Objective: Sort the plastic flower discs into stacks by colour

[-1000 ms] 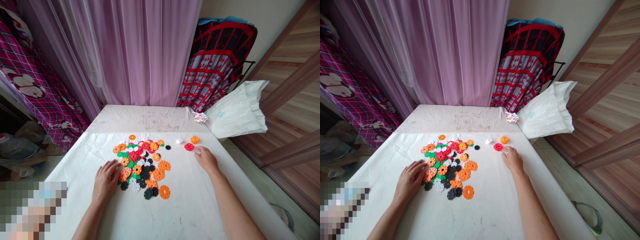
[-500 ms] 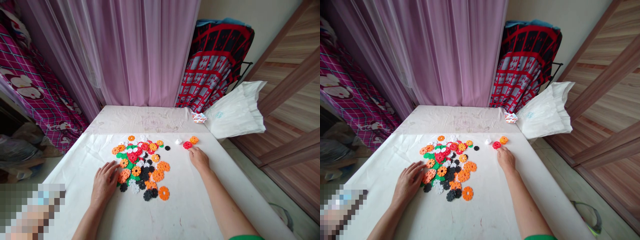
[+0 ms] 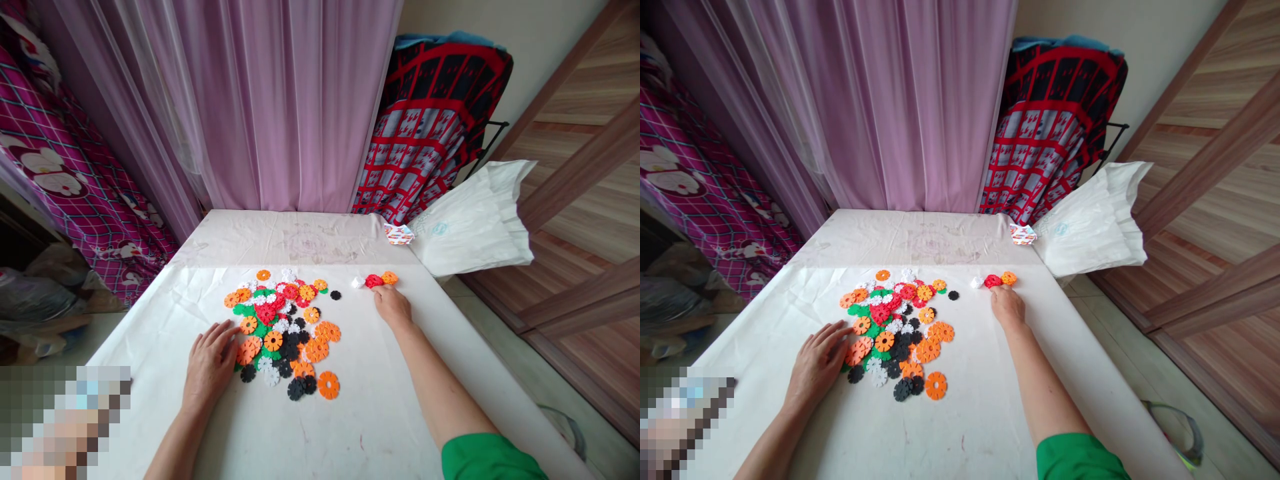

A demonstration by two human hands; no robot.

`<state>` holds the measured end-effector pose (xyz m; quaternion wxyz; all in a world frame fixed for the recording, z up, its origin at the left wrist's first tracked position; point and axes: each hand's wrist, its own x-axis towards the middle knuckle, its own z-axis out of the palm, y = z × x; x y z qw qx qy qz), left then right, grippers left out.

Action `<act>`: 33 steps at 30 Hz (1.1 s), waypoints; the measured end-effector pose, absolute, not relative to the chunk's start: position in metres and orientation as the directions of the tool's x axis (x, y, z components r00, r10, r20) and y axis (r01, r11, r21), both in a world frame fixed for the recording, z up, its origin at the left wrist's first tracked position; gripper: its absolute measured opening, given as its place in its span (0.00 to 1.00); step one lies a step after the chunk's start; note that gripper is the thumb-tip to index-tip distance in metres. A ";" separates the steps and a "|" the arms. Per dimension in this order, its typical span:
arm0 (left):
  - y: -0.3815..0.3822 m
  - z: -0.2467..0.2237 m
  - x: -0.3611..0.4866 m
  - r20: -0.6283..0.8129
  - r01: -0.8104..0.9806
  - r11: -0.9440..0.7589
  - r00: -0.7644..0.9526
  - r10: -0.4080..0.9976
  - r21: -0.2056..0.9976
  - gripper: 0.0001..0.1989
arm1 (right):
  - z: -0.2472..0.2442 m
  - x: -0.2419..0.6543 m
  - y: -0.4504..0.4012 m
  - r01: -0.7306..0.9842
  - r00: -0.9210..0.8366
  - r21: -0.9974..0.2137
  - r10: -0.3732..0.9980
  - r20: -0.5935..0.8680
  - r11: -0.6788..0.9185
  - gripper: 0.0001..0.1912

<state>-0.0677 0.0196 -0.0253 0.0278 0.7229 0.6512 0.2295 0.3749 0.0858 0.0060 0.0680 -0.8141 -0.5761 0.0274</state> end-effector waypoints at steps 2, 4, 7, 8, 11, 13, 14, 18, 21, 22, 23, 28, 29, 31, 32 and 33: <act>0.020 -0.025 -0.068 0.296 0.930 -0.151 0.047 0.954 0.336 0.20 | 0.000 0.375 0.087 0.922 0.356 -0.186 0.932 0.064 -0.340 0.19; 0.020 -0.025 -0.067 0.295 0.929 -0.150 0.047 0.954 0.338 0.20 | -0.008 0.375 0.084 0.906 0.380 -0.251 0.917 0.122 -0.342 0.19; 0.020 -0.023 -0.066 0.288 0.927 -0.144 0.041 0.957 0.346 0.20 | -0.019 0.372 0.075 0.877 0.412 -0.369 0.877 0.245 -0.309 0.18; 0.020 -0.022 -0.066 0.284 0.926 -0.140 0.038 0.958 0.350 0.20 | -0.023 0.370 0.071 0.869 0.417 -0.403 0.865 0.280 -0.288 0.17; 0.019 -0.020 -0.064 0.280 0.923 -0.137 0.034 0.960 0.360 0.20 | -0.030 0.359 0.055 0.861 0.386 -0.468 0.856 0.344 -0.201 0.16; 0.019 -0.019 -0.062 0.282 0.922 -0.137 0.031 0.959 0.362 0.20 | -0.033 0.347 0.042 0.867 0.317 -0.488 0.868 0.382 -0.102 0.15; 0.018 -0.018 -0.062 0.281 0.922 -0.137 0.032 0.959 0.362 0.20 | -0.034 0.340 0.034 0.866 0.274 -0.499 0.874 0.402 -0.043 0.15; 0.017 -0.015 -0.059 0.276 0.924 -0.133 0.032 0.961 0.357 0.19 | -0.033 0.308 -0.009 0.817 0.090 -0.544 0.888 0.450 0.193 0.11; 0.016 -0.014 -0.057 0.261 0.926 -0.118 0.022 0.965 0.359 0.20 | -0.026 0.287 -0.043 0.799 -0.145 -0.479 0.890 0.433 0.363 0.13; 0.014 -0.014 -0.057 0.256 0.926 -0.108 0.012 0.966 0.363 0.20 | -0.024 0.282 -0.052 0.809 -0.221 -0.431 0.885 0.409 0.401 0.16; 0.011 -0.014 -0.055 0.256 0.926 -0.099 0.002 0.967 0.365 0.22 | -0.022 0.279 -0.058 0.824 -0.279 -0.375 0.881 0.382 0.424 0.21; -0.019 -0.022 -0.030 0.258 0.928 -0.260 0.191 0.947 0.268 0.43 | -0.019 0.270 -0.048 0.898 -0.366 -0.172 0.903 0.226 0.406 0.43; -0.025 -0.024 -0.021 0.248 0.921 -0.310 0.252 0.936 0.236 0.47 | -0.020 0.267 -0.040 0.906 -0.359 -0.160 0.913 0.195 0.391 0.44; -0.033 -0.025 -0.001 0.219 0.919 -0.344 0.301 0.928 0.193 0.53 | -0.021 0.261 -0.021 0.920 -0.339 -0.151 0.927 0.162 0.363 0.43; -0.034 -0.025 0.010 0.198 0.926 -0.328 0.291 0.936 0.186 0.53 | -0.021 0.256 -0.012 0.923 -0.329 -0.151 0.930 0.165 0.353 0.42; -0.032 -0.023 0.019 0.177 0.935 -0.301 0.270 0.947 0.187 0.52 | -0.022 0.251 -0.004 0.925 -0.320 -0.154 0.930 0.179 0.348 0.41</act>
